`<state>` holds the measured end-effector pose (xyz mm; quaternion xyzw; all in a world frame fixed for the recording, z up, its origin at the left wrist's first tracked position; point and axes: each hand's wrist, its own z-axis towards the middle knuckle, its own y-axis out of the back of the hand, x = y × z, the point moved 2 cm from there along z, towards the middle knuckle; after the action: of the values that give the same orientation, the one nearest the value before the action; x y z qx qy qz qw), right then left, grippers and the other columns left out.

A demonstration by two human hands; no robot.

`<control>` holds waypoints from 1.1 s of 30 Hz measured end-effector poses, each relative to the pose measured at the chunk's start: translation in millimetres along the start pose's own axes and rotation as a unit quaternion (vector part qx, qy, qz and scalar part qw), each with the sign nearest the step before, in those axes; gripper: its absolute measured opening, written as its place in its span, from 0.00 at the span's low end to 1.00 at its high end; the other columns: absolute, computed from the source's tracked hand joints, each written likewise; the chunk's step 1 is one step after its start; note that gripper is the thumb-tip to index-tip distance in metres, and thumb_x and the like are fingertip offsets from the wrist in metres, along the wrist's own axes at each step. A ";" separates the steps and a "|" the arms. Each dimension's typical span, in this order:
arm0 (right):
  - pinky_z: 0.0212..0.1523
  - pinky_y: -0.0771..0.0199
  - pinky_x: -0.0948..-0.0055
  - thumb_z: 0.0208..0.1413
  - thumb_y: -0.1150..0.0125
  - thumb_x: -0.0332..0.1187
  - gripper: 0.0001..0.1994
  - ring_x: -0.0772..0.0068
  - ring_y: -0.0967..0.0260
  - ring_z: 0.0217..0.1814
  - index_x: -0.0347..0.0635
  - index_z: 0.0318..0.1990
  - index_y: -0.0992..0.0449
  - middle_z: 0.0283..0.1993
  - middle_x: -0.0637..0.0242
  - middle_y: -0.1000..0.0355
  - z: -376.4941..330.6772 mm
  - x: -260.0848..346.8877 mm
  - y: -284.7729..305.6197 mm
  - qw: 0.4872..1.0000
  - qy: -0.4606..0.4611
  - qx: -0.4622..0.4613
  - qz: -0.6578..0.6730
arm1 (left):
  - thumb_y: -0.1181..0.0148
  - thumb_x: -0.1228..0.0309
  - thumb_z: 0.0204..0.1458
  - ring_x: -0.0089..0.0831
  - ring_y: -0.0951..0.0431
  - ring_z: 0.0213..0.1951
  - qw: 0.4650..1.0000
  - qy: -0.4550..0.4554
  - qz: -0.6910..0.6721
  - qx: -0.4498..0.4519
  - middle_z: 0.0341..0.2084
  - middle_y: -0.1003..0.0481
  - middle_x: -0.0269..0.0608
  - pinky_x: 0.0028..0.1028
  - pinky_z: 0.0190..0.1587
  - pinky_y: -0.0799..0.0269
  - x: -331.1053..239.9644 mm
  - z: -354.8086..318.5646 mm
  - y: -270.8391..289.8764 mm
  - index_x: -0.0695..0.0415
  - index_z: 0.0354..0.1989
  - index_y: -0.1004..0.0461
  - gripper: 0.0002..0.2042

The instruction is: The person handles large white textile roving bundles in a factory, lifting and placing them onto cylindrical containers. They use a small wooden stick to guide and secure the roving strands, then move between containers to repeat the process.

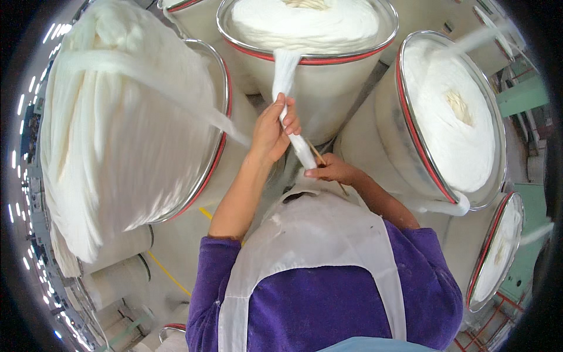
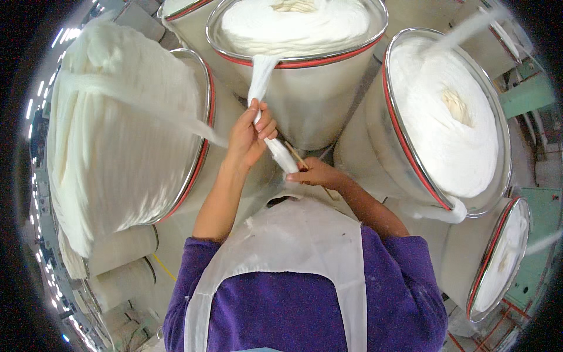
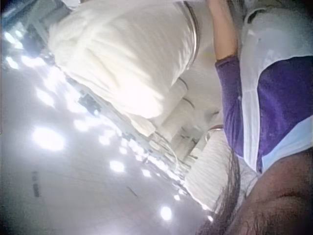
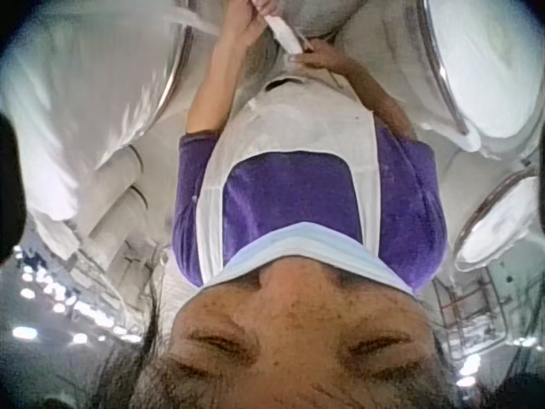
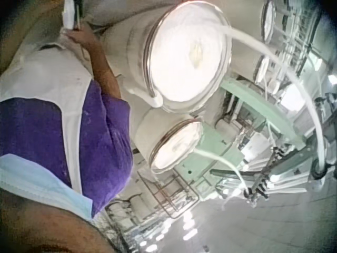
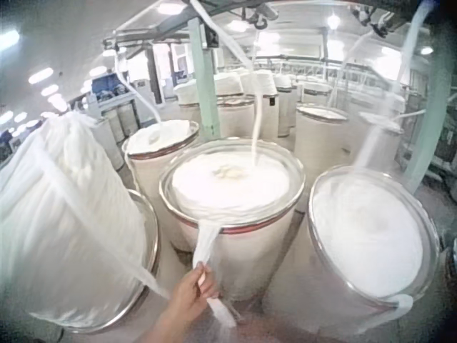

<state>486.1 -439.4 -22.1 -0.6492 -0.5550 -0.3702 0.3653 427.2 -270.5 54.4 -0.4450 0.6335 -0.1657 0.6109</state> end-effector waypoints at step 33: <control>0.34 0.26 0.68 0.44 0.38 0.23 0.20 0.66 0.26 0.38 0.48 0.48 0.26 0.45 0.64 0.27 -16.8 51.3 9.8 0.849 0.249 -0.225 -0.409 | 0.39 0.69 0.54 0.22 0.24 0.29 0.959 -0.048 0.232 -0.154 0.32 0.21 0.40 0.22 0.35 0.28 42.9 -63.1 71.7 0.63 0.43 0.26 0.12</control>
<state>500.2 -432.3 30.4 -0.3142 -0.5625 -0.7498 0.1508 349.2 -285.1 -14.0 -0.3822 0.7069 0.1017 0.5864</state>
